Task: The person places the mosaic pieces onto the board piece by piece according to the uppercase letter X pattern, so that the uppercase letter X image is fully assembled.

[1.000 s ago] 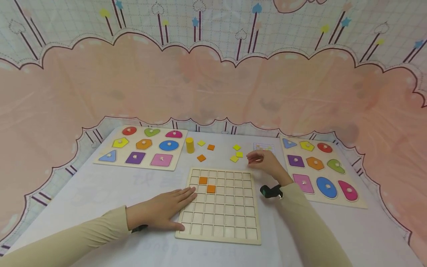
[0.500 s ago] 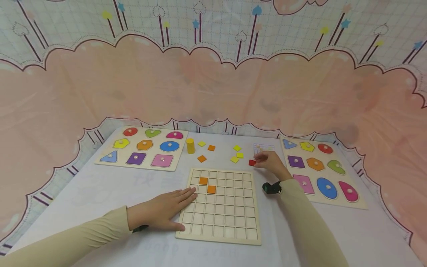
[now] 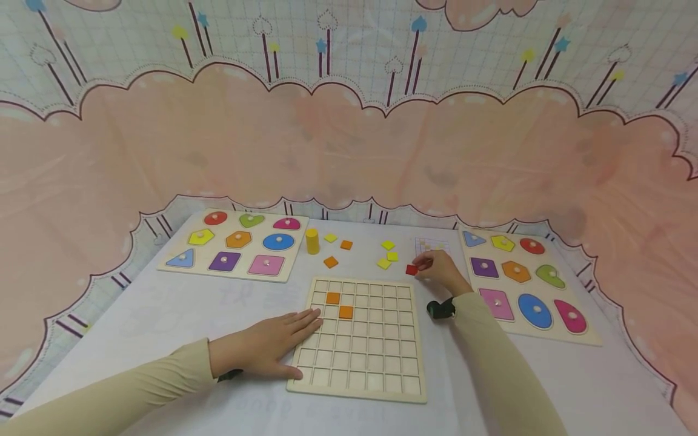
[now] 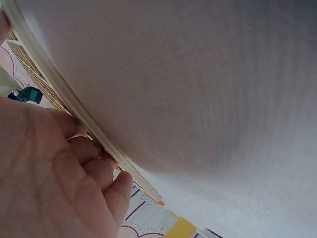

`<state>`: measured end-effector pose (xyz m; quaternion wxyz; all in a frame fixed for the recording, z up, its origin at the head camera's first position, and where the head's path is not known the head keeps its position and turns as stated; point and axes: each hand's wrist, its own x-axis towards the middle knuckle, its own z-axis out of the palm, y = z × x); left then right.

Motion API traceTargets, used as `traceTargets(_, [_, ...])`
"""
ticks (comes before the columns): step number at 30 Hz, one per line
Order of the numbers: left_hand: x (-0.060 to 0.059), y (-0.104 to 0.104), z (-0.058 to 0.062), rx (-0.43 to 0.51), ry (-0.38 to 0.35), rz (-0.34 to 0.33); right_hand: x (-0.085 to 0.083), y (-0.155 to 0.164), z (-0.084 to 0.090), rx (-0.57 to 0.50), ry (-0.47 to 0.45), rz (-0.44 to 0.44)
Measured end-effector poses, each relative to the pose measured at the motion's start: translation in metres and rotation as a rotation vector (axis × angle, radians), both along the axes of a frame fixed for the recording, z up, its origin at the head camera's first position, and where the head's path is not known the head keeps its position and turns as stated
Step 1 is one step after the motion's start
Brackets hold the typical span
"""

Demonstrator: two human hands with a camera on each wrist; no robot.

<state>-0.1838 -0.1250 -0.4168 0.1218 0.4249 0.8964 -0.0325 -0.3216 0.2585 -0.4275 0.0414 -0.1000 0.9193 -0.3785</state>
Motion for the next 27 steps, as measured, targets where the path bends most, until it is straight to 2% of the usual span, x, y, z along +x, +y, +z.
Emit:
traceTargets(7, [-0.0002,0.0002,-0.0004,-0.004,0.001,-0.004,0.0000,-0.0009,0.0020,0.005,0.011,0.035])
traceTargets(14, [-0.0008,-0.0003,-0.0019,-0.011,0.006,-0.002,-0.0004,-0.0009,0.0034,0.051,-0.047,0.017])
traceTargets(20, [-0.0005,-0.0012,-0.0017,-0.006,0.002,0.006,0.0007,-0.0023,0.0039,0.089,-0.029,0.050])
traceTargets(27, [0.0000,-0.0014,0.0005,0.005,0.016,-0.016,0.0083,0.0031,0.0051,0.109,0.004,0.067])
